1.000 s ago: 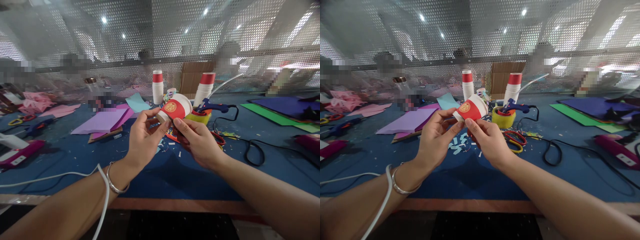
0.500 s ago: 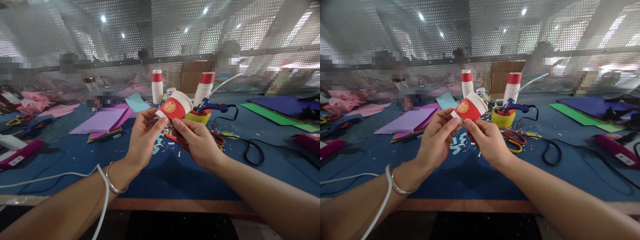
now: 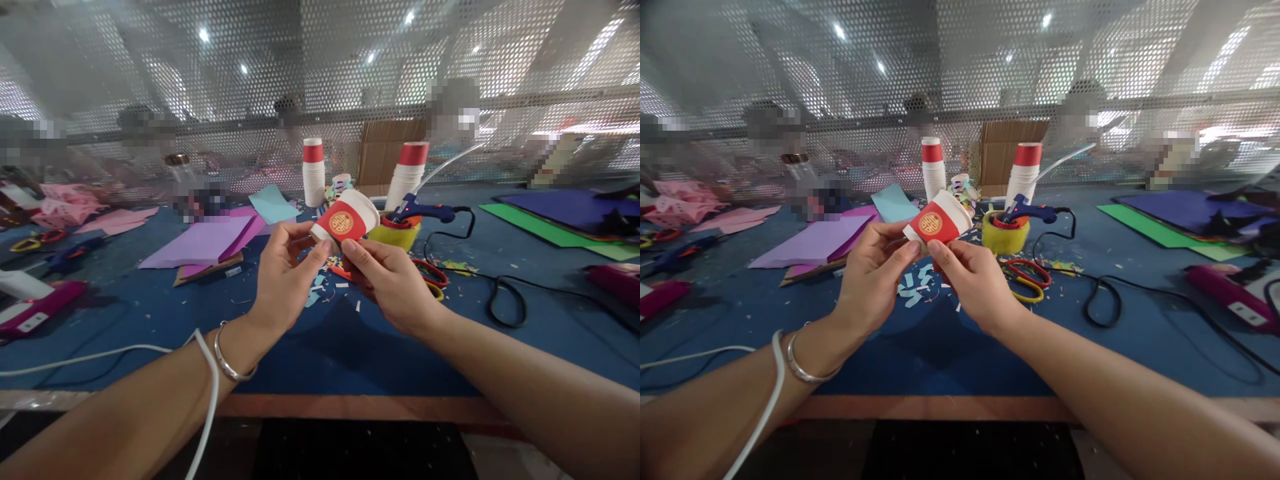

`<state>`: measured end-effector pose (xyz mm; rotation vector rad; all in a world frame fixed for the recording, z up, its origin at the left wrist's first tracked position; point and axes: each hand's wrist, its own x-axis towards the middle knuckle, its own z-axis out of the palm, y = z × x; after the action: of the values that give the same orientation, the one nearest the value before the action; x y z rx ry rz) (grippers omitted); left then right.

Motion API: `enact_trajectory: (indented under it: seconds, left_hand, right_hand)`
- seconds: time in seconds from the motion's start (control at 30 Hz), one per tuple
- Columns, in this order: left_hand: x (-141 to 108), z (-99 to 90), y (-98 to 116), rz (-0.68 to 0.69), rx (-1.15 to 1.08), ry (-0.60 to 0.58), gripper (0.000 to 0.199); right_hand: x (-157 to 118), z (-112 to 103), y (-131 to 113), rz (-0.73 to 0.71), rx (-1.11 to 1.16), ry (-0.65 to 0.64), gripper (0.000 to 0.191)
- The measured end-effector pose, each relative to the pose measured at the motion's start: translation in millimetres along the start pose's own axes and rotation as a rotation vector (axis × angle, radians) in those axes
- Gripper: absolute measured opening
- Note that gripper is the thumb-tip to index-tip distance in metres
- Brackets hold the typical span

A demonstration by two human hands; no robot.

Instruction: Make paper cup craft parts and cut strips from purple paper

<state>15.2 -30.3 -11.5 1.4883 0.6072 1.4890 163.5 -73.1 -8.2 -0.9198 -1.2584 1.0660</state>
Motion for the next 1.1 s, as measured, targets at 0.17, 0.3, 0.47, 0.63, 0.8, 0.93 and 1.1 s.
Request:
enact_trajectory:
  seconds: [0.17, 0.3, 0.47, 0.63, 0.8, 0.93, 1.1]
  left_hand:
    - [-3.3, 0.4, 2.7, 0.044, 0.030, -0.019, 0.030]
    - [-3.1, 4.0, 8.0, 0.071, 0.039, -0.031, 0.036]
    - [0.6, 4.9, 7.8, 0.079, 0.059, -0.010, 0.045]
    - [5.2, 1.2, 2.6, 0.019, 0.001, 0.015, 0.043]
    - [6.2, -1.9, 3.8, -0.012, 0.035, 0.031, 0.039]
    - [5.1, -2.5, 5.0, -0.004, 0.036, 0.019, 0.040]
    - [2.9, -1.3, 4.3, -0.006, 0.041, 0.003, 0.039]
  right_hand:
    - [0.3, -1.8, 2.2, -0.023, -0.039, 0.005, 0.049]
    - [0.7, -2.3, -0.2, -0.018, -0.047, 0.010, 0.051]
    - [1.4, -1.2, -4.4, -0.003, 0.008, 0.010, 0.051]
    - [1.8, -2.2, -3.5, -0.015, 0.010, -0.007, 0.051]
    - [1.8, -2.8, -1.4, -0.005, -0.008, -0.030, 0.051]
    - [2.3, -2.8, -0.1, -0.001, -0.028, -0.031, 0.050]
    - [1.9, -2.6, 1.1, -0.013, -0.023, -0.022, 0.050]
